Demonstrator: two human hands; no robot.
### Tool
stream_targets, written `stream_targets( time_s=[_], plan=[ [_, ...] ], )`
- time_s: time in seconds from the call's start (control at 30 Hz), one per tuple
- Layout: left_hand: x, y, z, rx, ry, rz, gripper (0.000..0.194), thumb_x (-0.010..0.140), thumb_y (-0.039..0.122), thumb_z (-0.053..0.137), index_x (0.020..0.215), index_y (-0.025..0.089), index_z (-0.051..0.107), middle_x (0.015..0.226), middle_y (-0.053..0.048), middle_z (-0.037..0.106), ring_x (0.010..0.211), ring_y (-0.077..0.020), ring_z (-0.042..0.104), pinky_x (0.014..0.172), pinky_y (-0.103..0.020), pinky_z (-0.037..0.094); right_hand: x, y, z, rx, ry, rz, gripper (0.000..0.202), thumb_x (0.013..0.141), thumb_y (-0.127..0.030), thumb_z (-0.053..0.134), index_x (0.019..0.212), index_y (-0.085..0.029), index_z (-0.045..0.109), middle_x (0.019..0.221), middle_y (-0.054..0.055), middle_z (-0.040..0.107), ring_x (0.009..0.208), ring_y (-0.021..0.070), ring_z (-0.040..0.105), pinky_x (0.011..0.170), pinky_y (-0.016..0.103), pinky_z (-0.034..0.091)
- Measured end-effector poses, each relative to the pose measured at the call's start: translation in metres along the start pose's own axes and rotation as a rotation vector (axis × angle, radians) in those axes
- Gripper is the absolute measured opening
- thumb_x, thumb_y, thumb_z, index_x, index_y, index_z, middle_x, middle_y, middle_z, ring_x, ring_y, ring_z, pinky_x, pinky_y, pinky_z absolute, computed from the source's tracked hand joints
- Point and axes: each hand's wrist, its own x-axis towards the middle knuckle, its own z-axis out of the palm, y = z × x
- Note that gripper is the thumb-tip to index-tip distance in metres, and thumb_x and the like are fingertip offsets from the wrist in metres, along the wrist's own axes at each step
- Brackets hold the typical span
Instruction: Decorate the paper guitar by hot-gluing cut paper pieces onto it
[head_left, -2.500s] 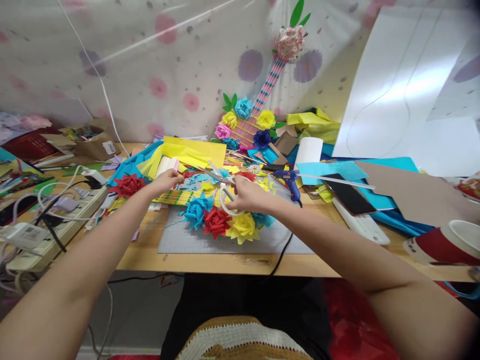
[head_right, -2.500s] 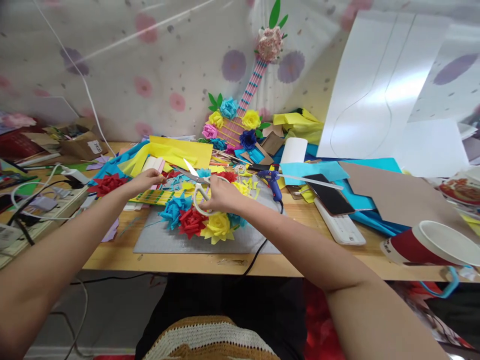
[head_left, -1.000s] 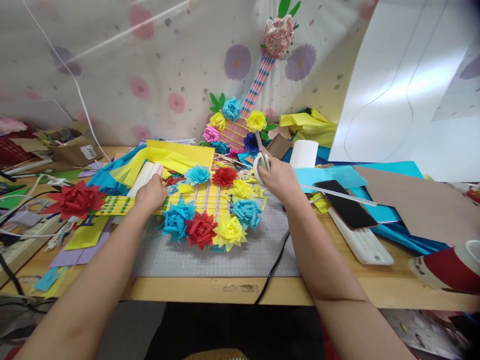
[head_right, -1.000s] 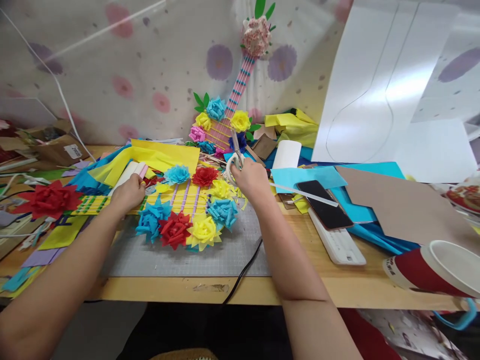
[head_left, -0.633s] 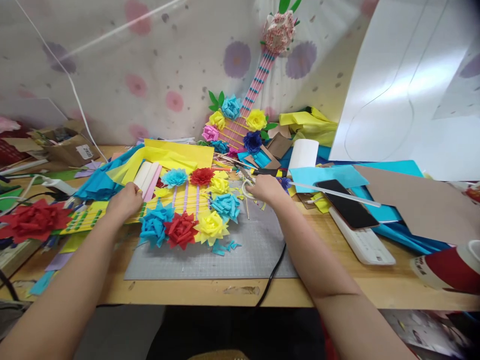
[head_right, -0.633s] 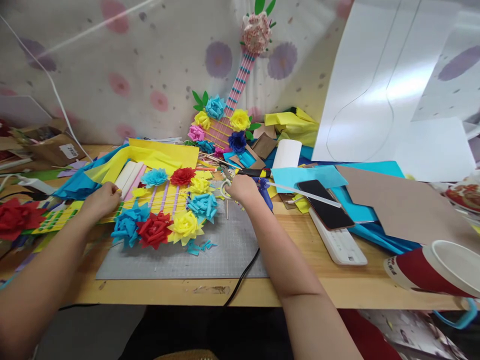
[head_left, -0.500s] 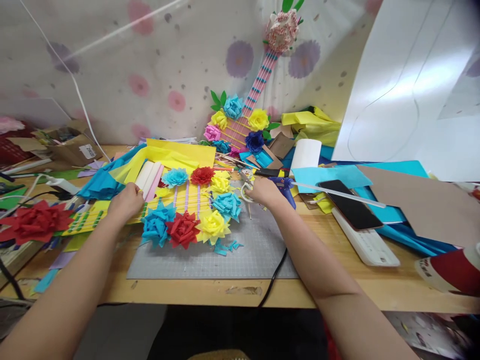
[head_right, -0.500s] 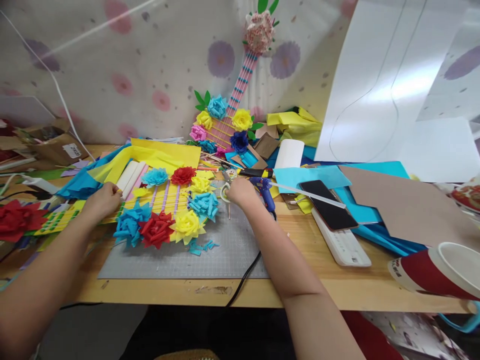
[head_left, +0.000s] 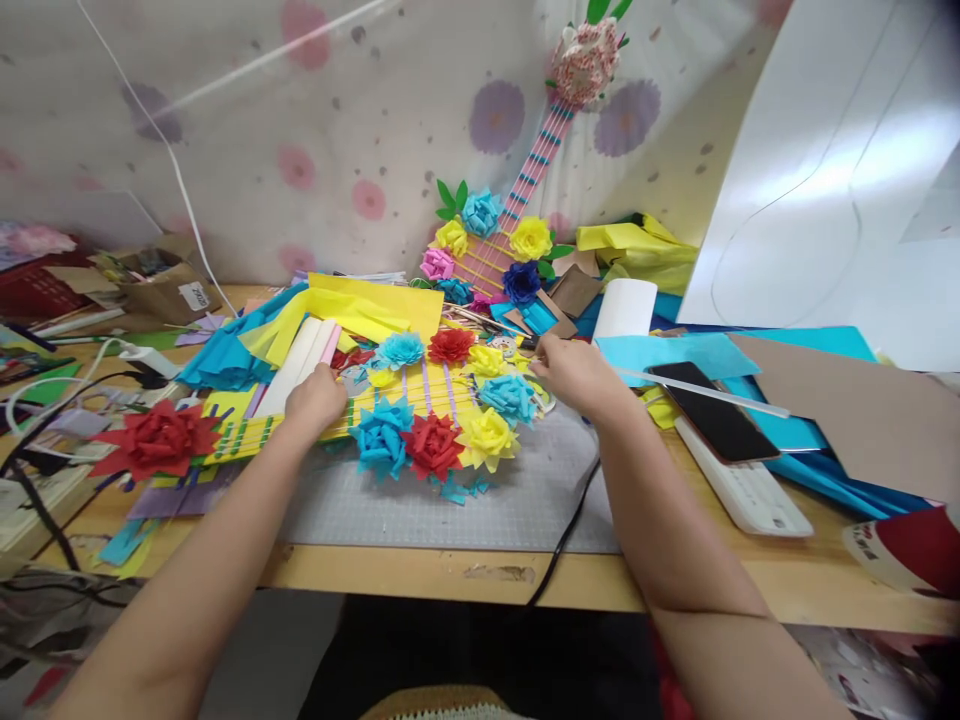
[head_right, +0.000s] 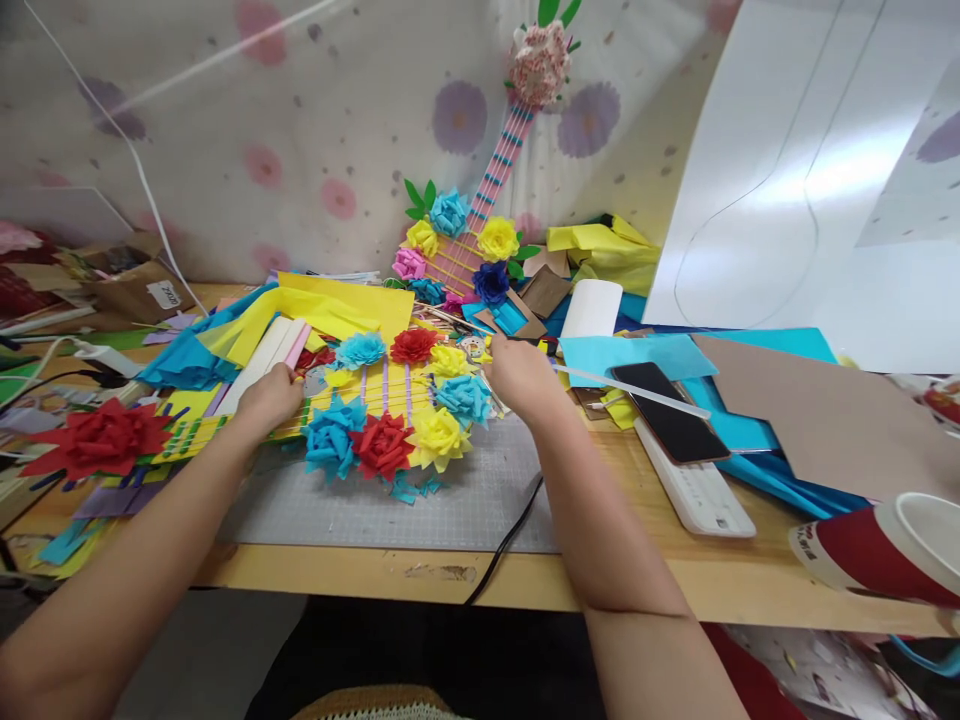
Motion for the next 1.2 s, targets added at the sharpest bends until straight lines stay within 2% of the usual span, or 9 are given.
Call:
stream_targets(
  time_s=[0.13,0.27,0.37,0.47,0.6,0.73,0.87,1.0,1.2],
  plan=[
    [-0.001,0.008,0.005,-0.008,-0.064,0.046,0.035,0.082,0.036,0.039,0.107,0.018,0.054,0.115,-0.02,0.064,0.103,-0.035,0.061,0.078,-0.042,0.045,-0.02,0.02,-0.007,-0.007,-0.021,0.046,0.023,0.088,-0.022,0.04,0.092,-0.016,0.062,0.09,0.01,0.069,0.083,0.022,0.063,0.066,0.028,0.037],
    [0.001,0.007,-0.005,-0.004,-0.103,0.092,0.025,0.078,0.037,0.046,0.093,0.021,0.058,0.1,-0.014,0.068,0.093,-0.0317,0.064,0.07,-0.037,0.044,-0.041,0.049,0.006,0.074,-0.297,0.105,0.017,0.084,-0.023,0.046,0.075,-0.019,0.059,0.074,0.004,0.067,0.066,0.0163,0.06,0.058,0.026,0.034],
    [0.001,0.01,-0.023,-0.112,-0.025,0.149,0.019,0.073,0.037,0.053,0.083,0.022,0.059,0.09,-0.008,0.068,0.086,-0.0274,0.063,0.065,-0.032,0.043,-0.046,0.077,0.023,0.216,-0.454,0.164,0.028,0.081,-0.043,0.053,0.067,-0.019,0.057,0.069,0.003,0.065,0.061,0.0162,0.058,0.056,0.026,0.036],
    [-0.001,0.028,-0.035,-0.335,0.051,0.263,0.016,0.07,0.035,0.057,0.074,0.02,0.059,0.078,-0.003,0.066,0.075,-0.0208,0.061,0.064,-0.029,0.042,-0.039,0.097,0.039,0.195,-0.278,0.284,0.04,0.074,-0.061,0.055,0.068,-0.021,0.054,0.067,0.004,0.063,0.062,0.0187,0.057,0.055,0.028,0.035],
    [-0.006,0.067,-0.025,-0.648,-0.125,0.512,0.012,0.068,0.029,0.059,0.071,0.017,0.058,0.07,-0.001,0.062,0.067,-0.0146,0.056,0.064,-0.027,0.041,-0.019,0.098,0.051,0.216,-0.01,0.355,0.046,0.073,-0.066,0.05,0.078,-0.02,0.055,0.076,0.005,0.062,0.066,0.0188,0.057,0.057,0.028,0.037],
    [-0.012,0.091,-0.008,-0.675,-0.18,0.619,0.011,0.067,0.022,0.059,0.077,0.017,0.061,0.069,0.0,0.059,0.064,-0.0131,0.053,0.063,-0.027,0.041,0.0,0.083,0.059,0.242,0.0,0.323,0.043,0.075,-0.06,0.053,0.082,-0.019,0.062,0.084,0.009,0.064,0.077,0.022,0.059,0.061,0.029,0.04],
    [-0.016,0.089,0.0,-0.684,-0.165,0.673,0.015,0.071,0.022,0.055,0.084,0.018,0.062,0.068,0.001,0.056,0.063,-0.0125,0.051,0.06,-0.026,0.039,0.006,0.075,0.067,0.354,-0.038,0.437,0.041,0.078,-0.054,0.051,0.081,-0.016,0.066,0.082,0.011,0.067,0.082,0.0254,0.062,0.065,0.031,0.044],
    [-0.016,0.084,0.005,-0.74,-0.174,0.676,0.011,0.07,0.018,0.053,0.08,0.018,0.057,0.069,0.001,0.054,0.063,-0.0118,0.05,0.059,-0.026,0.038,0.006,0.075,0.067,0.606,0.133,0.514,0.04,0.074,-0.054,0.056,0.079,-0.015,0.066,0.073,0.01,0.067,0.077,0.0257,0.064,0.063,0.032,0.049],
    [-0.014,0.079,0.0,-0.876,-0.187,0.66,0.017,0.07,0.021,0.055,0.086,0.018,0.057,0.072,0.001,0.054,0.063,-0.0107,0.05,0.059,-0.024,0.039,0.008,0.049,0.02,1.249,0.407,0.341,0.043,0.075,-0.057,0.057,0.096,-0.019,0.058,0.075,0.006,0.065,0.064,0.0183,0.063,0.052,0.03,0.053]
  ],
)
